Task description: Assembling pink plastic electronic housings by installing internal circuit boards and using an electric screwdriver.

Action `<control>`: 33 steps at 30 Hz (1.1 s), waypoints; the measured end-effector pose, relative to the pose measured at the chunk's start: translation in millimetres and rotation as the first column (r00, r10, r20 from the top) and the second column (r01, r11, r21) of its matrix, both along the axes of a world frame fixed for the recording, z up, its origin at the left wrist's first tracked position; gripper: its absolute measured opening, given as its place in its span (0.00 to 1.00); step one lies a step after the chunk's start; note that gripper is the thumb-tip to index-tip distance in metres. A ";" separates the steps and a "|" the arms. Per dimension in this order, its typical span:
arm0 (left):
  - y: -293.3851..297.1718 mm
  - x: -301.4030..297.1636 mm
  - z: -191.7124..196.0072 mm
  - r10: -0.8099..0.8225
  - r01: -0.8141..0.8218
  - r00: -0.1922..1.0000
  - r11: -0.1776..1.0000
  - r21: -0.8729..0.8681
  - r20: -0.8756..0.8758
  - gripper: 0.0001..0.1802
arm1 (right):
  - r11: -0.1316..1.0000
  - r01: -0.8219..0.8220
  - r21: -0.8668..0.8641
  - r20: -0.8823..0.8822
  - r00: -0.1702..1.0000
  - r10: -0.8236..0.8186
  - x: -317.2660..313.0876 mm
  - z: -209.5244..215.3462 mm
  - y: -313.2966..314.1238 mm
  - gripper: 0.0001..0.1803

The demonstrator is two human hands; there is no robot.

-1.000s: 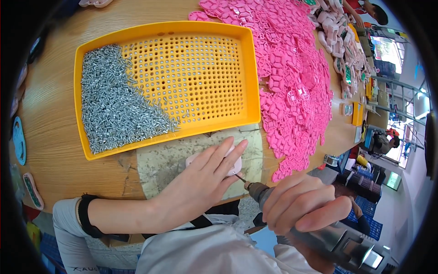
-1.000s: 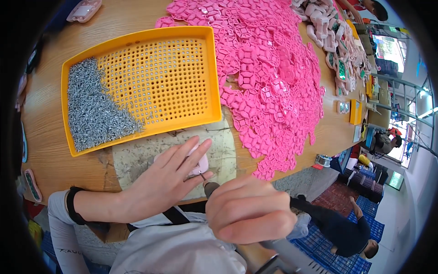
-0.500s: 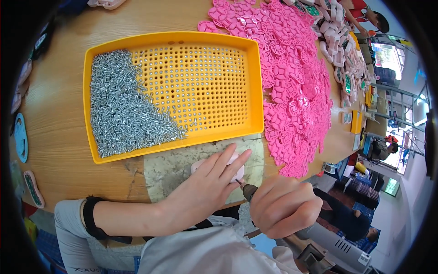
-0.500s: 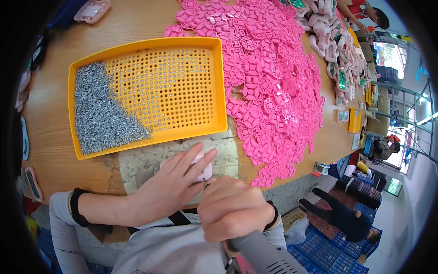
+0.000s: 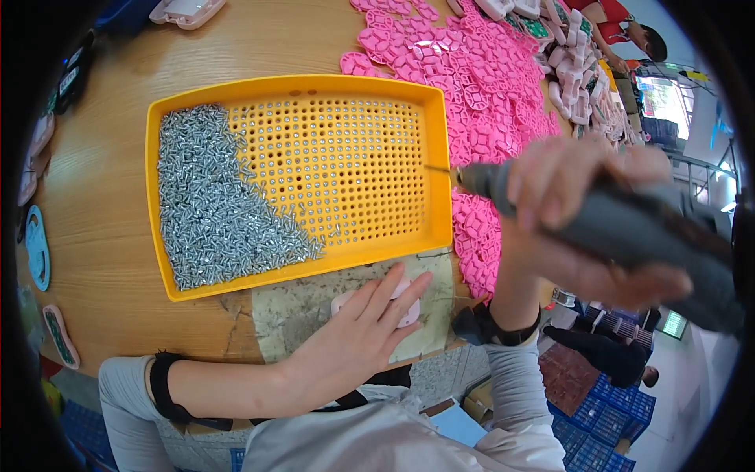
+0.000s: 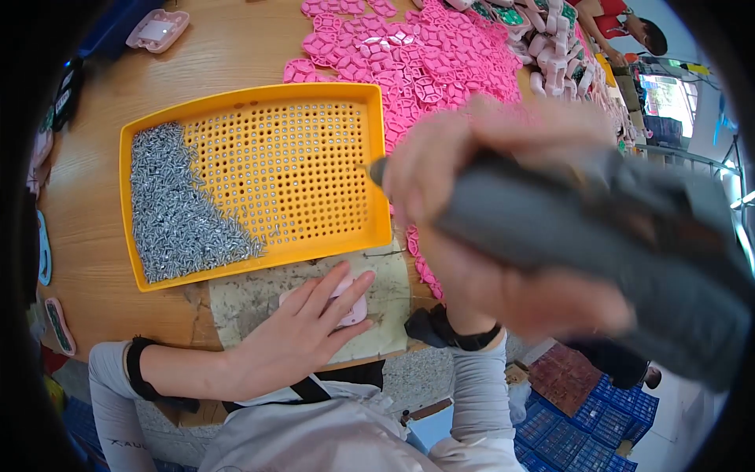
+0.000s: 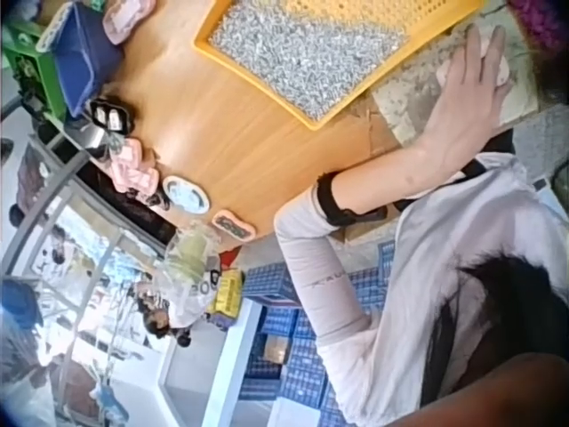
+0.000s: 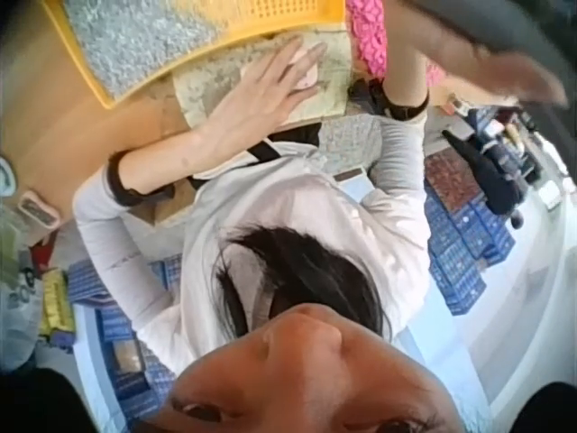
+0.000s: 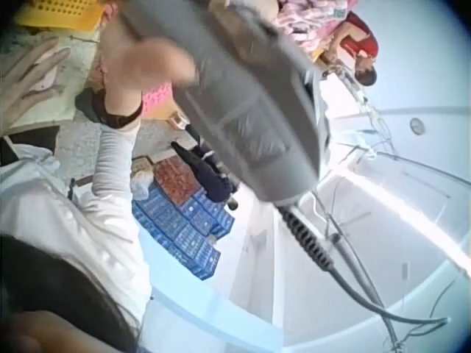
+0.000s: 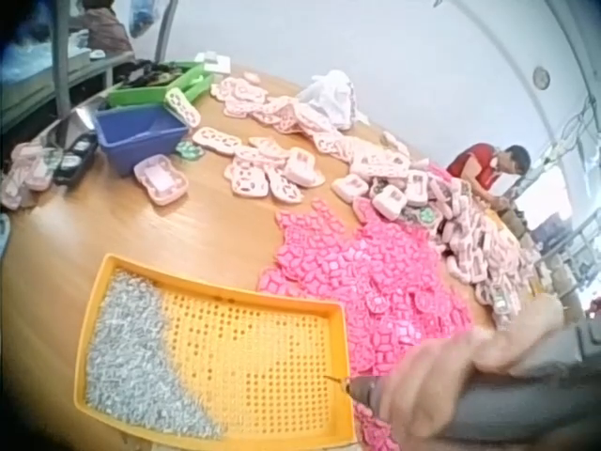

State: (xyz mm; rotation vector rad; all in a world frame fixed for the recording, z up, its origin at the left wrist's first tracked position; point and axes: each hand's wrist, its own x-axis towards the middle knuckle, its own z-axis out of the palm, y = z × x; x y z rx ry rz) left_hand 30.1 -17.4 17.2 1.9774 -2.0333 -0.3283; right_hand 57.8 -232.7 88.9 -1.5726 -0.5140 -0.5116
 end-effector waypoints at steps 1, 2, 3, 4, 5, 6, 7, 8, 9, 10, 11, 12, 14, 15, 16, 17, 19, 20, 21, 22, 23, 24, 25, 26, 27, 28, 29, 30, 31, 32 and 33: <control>-1.1 0.6 0.9 -0.008 0.008 1.000 1.000 0.001 0.000 0.26 | 0.999 0.036 0.023 0.048 0.998 -0.037 7.7 -8.9 -4.9 0.39; -2.4 1.1 1.8 -0.018 0.018 1.000 1.000 0.002 0.000 0.26 | 0.996 0.072 0.046 0.095 0.993 -0.076 13.4 -14.1 -7.8 0.40; -1.5 1.6 1.9 -0.013 0.013 1.000 1.000 0.005 0.000 0.26 | 0.997 0.067 0.049 0.094 0.993 -0.071 20.3 -19.0 -7.7 0.40; -0.6 1.9 2.0 -0.011 0.011 1.000 1.000 0.016 0.004 0.26 | 0.995 0.029 0.092 0.088 0.995 -0.037 25.9 -23.1 -7.3 0.40; 0.1 2.1 2.0 -0.009 0.009 1.000 1.000 0.026 0.007 0.26 | 0.991 -0.008 0.134 0.084 0.996 -0.004 29.2 -26.7 -5.5 0.41; 0.3 2.5 2.1 -0.008 0.008 1.000 1.000 0.024 0.005 0.26 | 0.974 -0.018 0.226 0.064 0.998 0.004 30.7 -29.2 -2.6 0.41; 0.6 2.8 2.1 -0.008 0.008 1.000 1.000 0.024 -0.003 0.26 | 0.974 -0.019 0.225 0.062 0.998 0.005 31.5 -31.5 -3.2 0.41; 0.5 2.9 2.0 -0.007 0.008 1.000 1.000 0.024 -0.011 0.25 | 0.970 -0.010 0.241 0.048 0.999 -0.002 32.7 -34.3 -4.7 0.41; -0.1 2.8 1.8 -0.008 0.009 1.000 1.000 0.021 -0.014 0.25 | 0.967 0.001 0.256 0.034 0.999 -0.010 33.0 -35.7 -6.0 0.41; -0.8 2.7 1.6 -0.012 0.012 1.000 1.000 0.018 -0.012 0.25 | 0.967 0.002 0.254 0.032 0.999 -0.011 32.7 -36.0 -6.5 0.41; -1.4 2.5 1.4 -0.015 0.015 1.000 1.000 0.015 -0.011 0.25 | 0.962 0.017 0.272 0.001 1.000 -0.018 32.3 -36.1 -6.9 0.41; -1.3 2.7 1.5 -0.015 0.015 1.000 1.000 0.016 -0.012 0.25 | 0.956 0.031 0.292 -0.028 0.999 -0.024 32.5 -35.8 -6.3 0.40; -1.1 3.2 1.6 -0.010 0.010 1.000 1.000 0.007 -0.015 0.24 | 0.945 0.069 0.320 -0.056 0.997 -0.054 32.4 -34.4 -0.4 0.40; -0.8 3.8 1.8 -0.011 0.011 1.000 1.000 0.007 -0.015 0.24 | 0.932 0.108 0.346 -0.082 0.993 -0.084 32.2 -33.4 2.8 0.40; -0.5 4.6 2.6 -0.009 0.009 1.000 1.000 0.006 -0.013 0.24 | 0.932 0.108 0.346 -0.082 0.993 -0.085 31.9 -32.4 4.2 0.40; -0.4 5.2 3.1 -0.007 0.007 1.000 1.000 0.004 -0.010 0.24 | 0.945 0.142 0.295 -0.096 0.988 -0.118 31.6 -31.1 5.4 0.40; 0.4 5.6 3.2 -0.003 0.003 1.000 1.000 0.005 -0.019 0.25 | 0.959 0.203 0.196 -0.115 0.976 -0.183 31.7 -29.4 8.1 0.40; 0.7 5.9 3.6 0.001 -0.001 1.000 1.000 0.005 -0.028 0.25 | 0.962 0.233 0.144 -0.122 0.969 -0.216 31.7 -28.2 9.2 0.40; 1.1 5.5 3.8 0.002 -0.002 1.000 1.000 0.007 -0.026 0.25 | 0.961 0.261 0.094 -0.126 0.960 -0.249 30.9 -27.3 10.2 0.40; 1.4 5.6 4.2 0.015 -0.018 0.992 1.000 -0.016 -0.126 0.27 | 0.956 0.289 0.044 -0.129 0.951 -0.281 30.1 -26.1 11.0 0.40; 1.6 5.9 4.9 0.027 -0.036 0.974 0.999 -0.037 -0.225 0.29 | 0.949 0.316 -0.007 -0.128 0.941 -0.314 29.2 -24.7 11.5 0.40; 1.8 8.9 2.5 0.028 -0.037 0.974 0.999 -0.036 -0.225 0.29 | 0.938 0.341 -0.059 -0.130 0.929 -0.345 29.0 -26.8 11.8 0.40; 2.0 14.6 0.7 0.010 -0.024 0.951 0.999 -0.041 -0.309 0.32 | 0.939 0.339 -0.058 -0.130 0.930 -0.344 29.0 -28.9 11.6 0.40; 2.2 20.3 -1.5 -0.008 -0.011 0.920 0.999 -0.047 -0.391 0.35 | 0.933 0.354 -0.067 -0.140 0.923 -0.360 29.2 -31.0 10.9 0.40; 2.7 25.7 -1.5 -0.007 -0.011 0.922 0.999 -0.046 -0.387 0.35 | 0.926 0.369 -0.075 -0.145 0.915 -0.376 28.7 -30.1 10.1 0.40; 3.3 31.3 -2.0 -0.036 0.027 0.933 0.999 -0.030 -0.357 0.36 | 0.926 0.369 -0.073 -0.143 0.916 -0.376 27.3 -30.2 8.8 0.40; 4.3 34.6 -2.9 -0.066 0.065 0.942 0.998 -0.013 -0.329 0.38 | 0.934 0.357 -0.001 -0.142 0.925 -0.353 25.5 -31.8 7.0 0.40; 5.8 35.7 -5.2 -0.064 0.064 0.943 0.998 -0.011 -0.328 0.38 | 0.937 0.341 0.073 -0.141 0.934 -0.329 25.0 -33.6 6.3 0.41; 6.8 35.8 -8.8 -0.074 0.069 0.938 0.997 -0.025 -0.338 0.38 | 0.937 0.340 0.075 -0.141 0.934 -0.328 25.7 -35.9 6.9 0.41; 7.6 35.6 -10.8 -0.084 0.075 0.934 0.996 -0.040 -0.348 0.39 | 0.942 0.254 0.221 -0.109 0.966 -0.235 27.0 -38.9 8.3 0.40; 7.2 34.5 -11.3 -0.085 0.075 0.933 0.996 -0.041 -0.349 0.39 | 0.921 0.158 0.356 -0.064 0.987 -0.145 27.4 -40.6 8.5 0.40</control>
